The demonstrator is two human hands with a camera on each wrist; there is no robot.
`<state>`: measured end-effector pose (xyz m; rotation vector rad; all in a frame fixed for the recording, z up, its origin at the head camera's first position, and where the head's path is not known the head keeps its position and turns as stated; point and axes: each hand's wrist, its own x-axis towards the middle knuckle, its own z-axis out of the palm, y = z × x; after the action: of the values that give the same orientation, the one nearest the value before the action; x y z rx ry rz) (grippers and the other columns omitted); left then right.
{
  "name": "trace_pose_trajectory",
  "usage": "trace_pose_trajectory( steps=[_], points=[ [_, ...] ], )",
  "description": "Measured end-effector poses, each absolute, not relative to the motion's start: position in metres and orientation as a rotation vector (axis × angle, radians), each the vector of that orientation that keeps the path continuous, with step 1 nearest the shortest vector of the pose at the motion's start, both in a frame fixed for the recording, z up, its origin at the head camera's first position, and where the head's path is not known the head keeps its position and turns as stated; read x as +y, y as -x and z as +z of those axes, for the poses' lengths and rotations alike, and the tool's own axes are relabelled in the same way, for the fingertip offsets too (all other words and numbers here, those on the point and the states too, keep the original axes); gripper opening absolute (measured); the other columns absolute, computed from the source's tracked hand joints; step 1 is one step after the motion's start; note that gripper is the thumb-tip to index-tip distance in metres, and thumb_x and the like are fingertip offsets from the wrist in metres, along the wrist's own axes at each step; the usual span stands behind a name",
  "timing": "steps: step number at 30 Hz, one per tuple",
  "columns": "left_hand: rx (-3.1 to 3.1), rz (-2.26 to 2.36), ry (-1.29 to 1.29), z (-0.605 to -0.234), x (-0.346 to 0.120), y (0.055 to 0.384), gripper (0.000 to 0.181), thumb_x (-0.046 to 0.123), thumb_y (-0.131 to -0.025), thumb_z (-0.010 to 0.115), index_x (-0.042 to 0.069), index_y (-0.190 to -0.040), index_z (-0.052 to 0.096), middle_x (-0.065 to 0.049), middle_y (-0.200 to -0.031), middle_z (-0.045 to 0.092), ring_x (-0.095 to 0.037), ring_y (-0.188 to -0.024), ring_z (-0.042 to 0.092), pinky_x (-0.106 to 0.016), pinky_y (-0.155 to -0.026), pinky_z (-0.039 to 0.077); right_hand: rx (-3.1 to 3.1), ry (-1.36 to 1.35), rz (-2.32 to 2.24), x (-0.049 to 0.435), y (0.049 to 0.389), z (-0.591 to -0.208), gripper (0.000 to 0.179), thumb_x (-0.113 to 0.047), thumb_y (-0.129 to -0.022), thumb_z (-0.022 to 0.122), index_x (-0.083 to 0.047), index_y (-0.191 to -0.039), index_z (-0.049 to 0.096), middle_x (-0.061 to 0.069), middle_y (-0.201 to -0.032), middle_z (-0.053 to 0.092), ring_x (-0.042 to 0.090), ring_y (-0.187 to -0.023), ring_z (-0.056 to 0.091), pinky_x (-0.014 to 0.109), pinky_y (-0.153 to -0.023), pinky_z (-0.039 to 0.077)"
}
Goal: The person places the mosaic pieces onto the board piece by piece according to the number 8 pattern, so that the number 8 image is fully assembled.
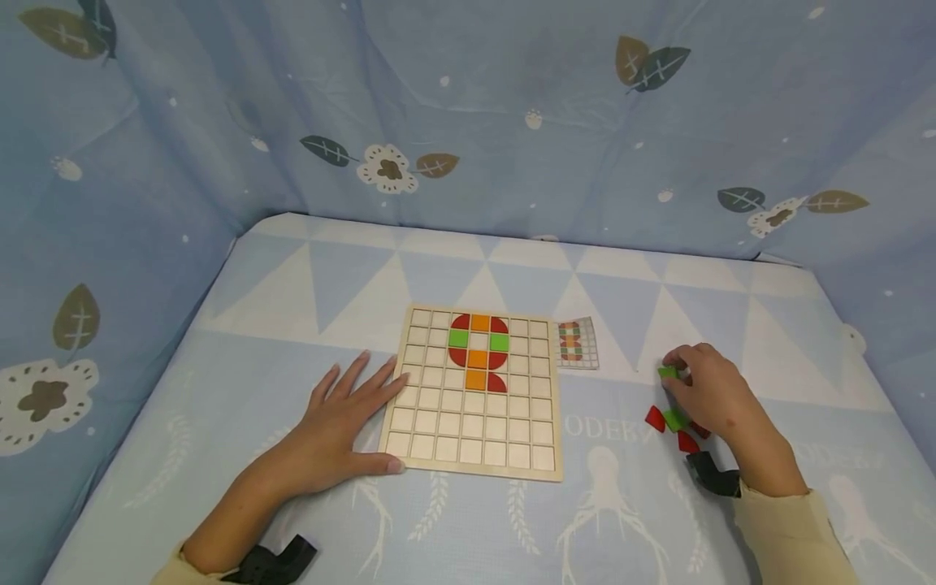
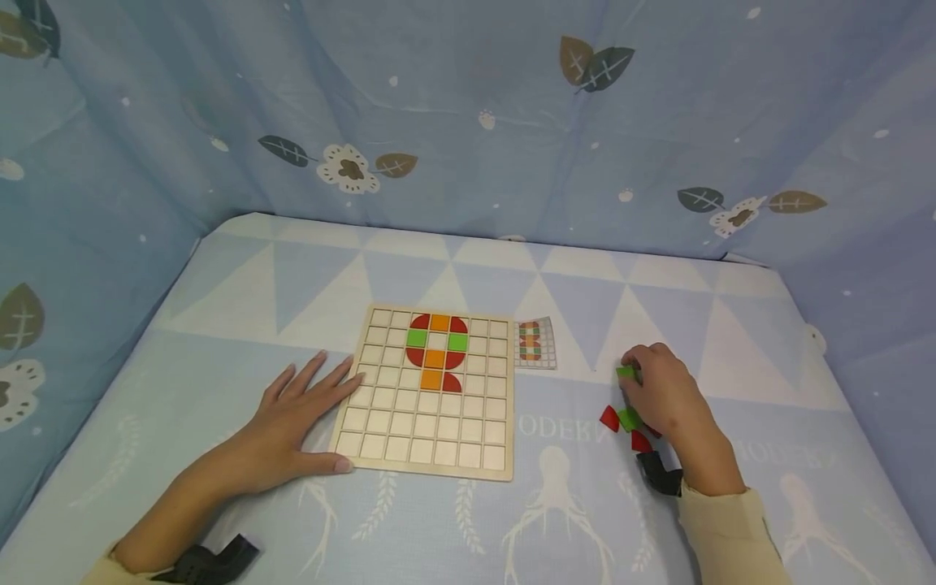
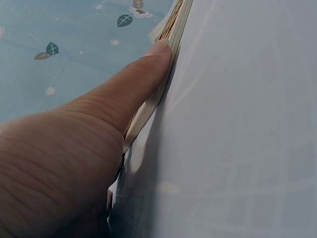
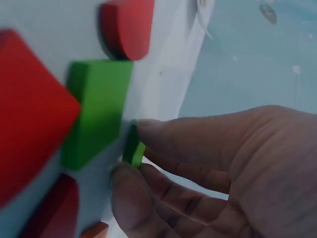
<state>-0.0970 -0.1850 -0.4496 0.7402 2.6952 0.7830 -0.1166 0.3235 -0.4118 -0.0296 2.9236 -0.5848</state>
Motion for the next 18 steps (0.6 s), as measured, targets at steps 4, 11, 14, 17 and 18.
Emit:
trace_pose_trajectory(
  steps=[4, 11, 14, 17, 18],
  points=[
    [2.697, 0.777, -0.739, -0.451, -0.184, 0.098, 0.107, 0.068, -0.08, 0.079, 0.027, -0.166, 0.033, 0.0, -0.174, 0.019, -0.035, -0.16, -0.002, -0.064, -0.121, -0.004, 2.855, -0.019, -0.637, 0.329, 0.12, -0.411, 0.032, -0.009, -0.097, 0.072, 0.011, -0.118, 0.061, 0.028, -0.11, 0.06, 0.042, -0.097, 0.064, 0.051, -0.075, 0.059],
    [2.707, 0.781, -0.737, -0.451, -0.183, 0.099, 0.107, 0.067, -0.078, 0.081, 0.027, -0.166, 0.033, -0.001, -0.174, 0.019, -0.035, -0.16, -0.003, -0.064, -0.121, -0.004, 2.866, -0.013, -0.621, 0.333, 0.119, -0.41, 0.034, -0.017, -0.097, 0.074, 0.01, -0.112, 0.061, 0.021, -0.1, 0.064, 0.035, -0.089, 0.062, 0.048, -0.074, 0.057],
    [2.713, 0.788, -0.74, -0.452, -0.183, 0.098, 0.107, 0.067, -0.078, 0.081, 0.026, -0.166, 0.034, -0.002, -0.174, 0.02, -0.036, -0.16, -0.002, -0.065, -0.121, -0.004, 2.844, -0.051, -0.606, 0.334, 0.118, -0.41, 0.036, -0.022, -0.097, 0.075, 0.008, -0.11, 0.06, 0.016, -0.093, 0.062, 0.029, -0.08, 0.059, 0.042, -0.067, 0.054],
    [2.711, 0.781, -0.732, -0.452, -0.184, 0.098, 0.108, 0.066, -0.078, 0.082, 0.026, -0.166, 0.034, -0.001, -0.174, 0.019, -0.034, -0.16, -0.004, -0.064, -0.121, -0.004, 2.801, -0.107, -0.604, 0.335, 0.116, -0.412, 0.037, -0.027, -0.098, 0.074, 0.006, -0.107, 0.06, 0.011, -0.087, 0.059, 0.023, -0.072, 0.055, 0.037, -0.059, 0.05],
    [2.709, 0.779, -0.73, -0.452, -0.184, 0.098, 0.108, 0.066, -0.078, 0.082, 0.027, -0.166, 0.033, 0.0, -0.174, 0.018, -0.034, -0.16, -0.005, -0.063, -0.121, -0.004, 2.792, -0.114, -0.608, 0.335, 0.116, -0.413, 0.036, -0.028, -0.099, 0.073, 0.004, -0.106, 0.06, 0.009, -0.084, 0.058, 0.022, -0.069, 0.054, 0.036, -0.058, 0.048]
  ],
)
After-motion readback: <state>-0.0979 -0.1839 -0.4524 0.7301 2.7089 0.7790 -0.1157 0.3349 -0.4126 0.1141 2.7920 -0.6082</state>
